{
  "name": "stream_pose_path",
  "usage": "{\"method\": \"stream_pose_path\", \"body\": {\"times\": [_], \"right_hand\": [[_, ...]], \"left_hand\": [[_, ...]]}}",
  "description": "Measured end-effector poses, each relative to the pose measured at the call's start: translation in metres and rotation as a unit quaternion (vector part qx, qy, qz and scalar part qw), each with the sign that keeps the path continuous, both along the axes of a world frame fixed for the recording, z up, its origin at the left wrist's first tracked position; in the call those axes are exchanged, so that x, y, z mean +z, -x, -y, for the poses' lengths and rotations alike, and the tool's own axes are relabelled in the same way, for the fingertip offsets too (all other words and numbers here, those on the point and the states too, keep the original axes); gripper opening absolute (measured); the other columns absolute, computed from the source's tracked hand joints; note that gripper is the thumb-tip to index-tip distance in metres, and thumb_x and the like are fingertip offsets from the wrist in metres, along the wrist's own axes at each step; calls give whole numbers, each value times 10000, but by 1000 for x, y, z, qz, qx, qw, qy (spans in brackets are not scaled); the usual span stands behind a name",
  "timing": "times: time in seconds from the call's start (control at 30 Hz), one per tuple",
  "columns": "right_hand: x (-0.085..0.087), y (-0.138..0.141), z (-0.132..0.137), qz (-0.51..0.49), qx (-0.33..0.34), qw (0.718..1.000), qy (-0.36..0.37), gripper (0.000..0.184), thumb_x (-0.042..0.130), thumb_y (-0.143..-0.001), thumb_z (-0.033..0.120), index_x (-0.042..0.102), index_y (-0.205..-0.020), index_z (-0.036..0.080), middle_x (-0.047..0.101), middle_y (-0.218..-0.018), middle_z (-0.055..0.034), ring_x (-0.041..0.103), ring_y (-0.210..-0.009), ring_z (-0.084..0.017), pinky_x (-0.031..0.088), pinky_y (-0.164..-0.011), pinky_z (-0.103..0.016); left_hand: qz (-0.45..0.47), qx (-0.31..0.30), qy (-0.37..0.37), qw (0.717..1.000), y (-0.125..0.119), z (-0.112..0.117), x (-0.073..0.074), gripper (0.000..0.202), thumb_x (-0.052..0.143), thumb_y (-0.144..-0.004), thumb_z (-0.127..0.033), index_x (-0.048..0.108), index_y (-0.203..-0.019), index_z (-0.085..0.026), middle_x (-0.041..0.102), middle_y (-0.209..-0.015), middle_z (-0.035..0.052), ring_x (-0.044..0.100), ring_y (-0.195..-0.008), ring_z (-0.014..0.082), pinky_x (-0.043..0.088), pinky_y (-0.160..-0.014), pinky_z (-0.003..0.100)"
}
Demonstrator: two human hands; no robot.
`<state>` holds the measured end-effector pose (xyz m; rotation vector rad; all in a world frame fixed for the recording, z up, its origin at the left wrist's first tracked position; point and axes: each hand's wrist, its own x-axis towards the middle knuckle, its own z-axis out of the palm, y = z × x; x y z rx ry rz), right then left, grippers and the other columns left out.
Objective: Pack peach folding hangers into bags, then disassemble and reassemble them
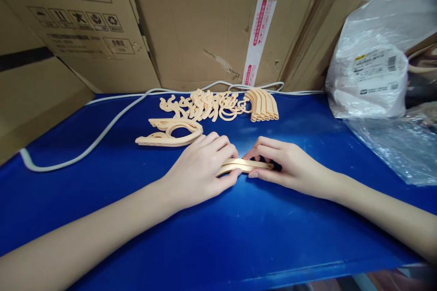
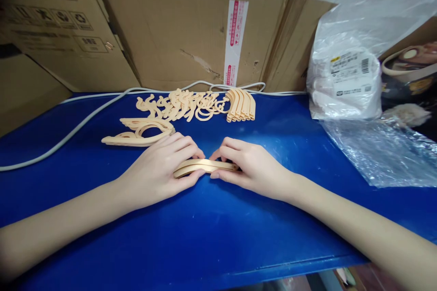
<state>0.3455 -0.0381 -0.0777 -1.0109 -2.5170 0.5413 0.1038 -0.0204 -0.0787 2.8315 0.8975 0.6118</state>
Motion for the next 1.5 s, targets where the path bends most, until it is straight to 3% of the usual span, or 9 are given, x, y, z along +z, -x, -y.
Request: {"method": "stream_pose_path", "body": {"times": [0.33,0.93,1.37,1.5], "right_hand": [[4,3,-4,20,-4,1000,11,287,551,-997,403,659,-1113,163,567,-892,-18,553,-700,-101,407,-596,-210],[9,6,-2,60,0,998,-15,331,479,-1022,425,645,-1162,175,619,-974,-59,645,-823,-159,506,-713,-265],[11,7,-3,48,-2,999,-5,309,497,-1019,422,649,-1158,190,629,-944,-39,646,-797,-135,486,-692,-238],[21,6,-10,67,-40,995,-68,345,484,-1017,445,658,-1125,168,666,-913,-52,655,-800,-166,474,-686,-271]], "left_hand": [[-20,13,11,1000,-5,-2,1,164,544,-945,-325,617,-927,-179,635,-917,32,536,-861,215,382,-766,369],[-25,21,-1,999,-4,-3,1,171,538,-949,-342,593,-944,-180,625,-914,36,525,-823,215,365,-742,367],[-37,56,-18,998,-4,-3,0,238,555,-908,-427,548,-856,-195,615,-863,45,522,-804,227,392,-745,397],[-35,49,-17,998,-3,-3,1,176,511,-913,-353,545,-854,-191,604,-858,43,517,-791,223,384,-748,408]]}}
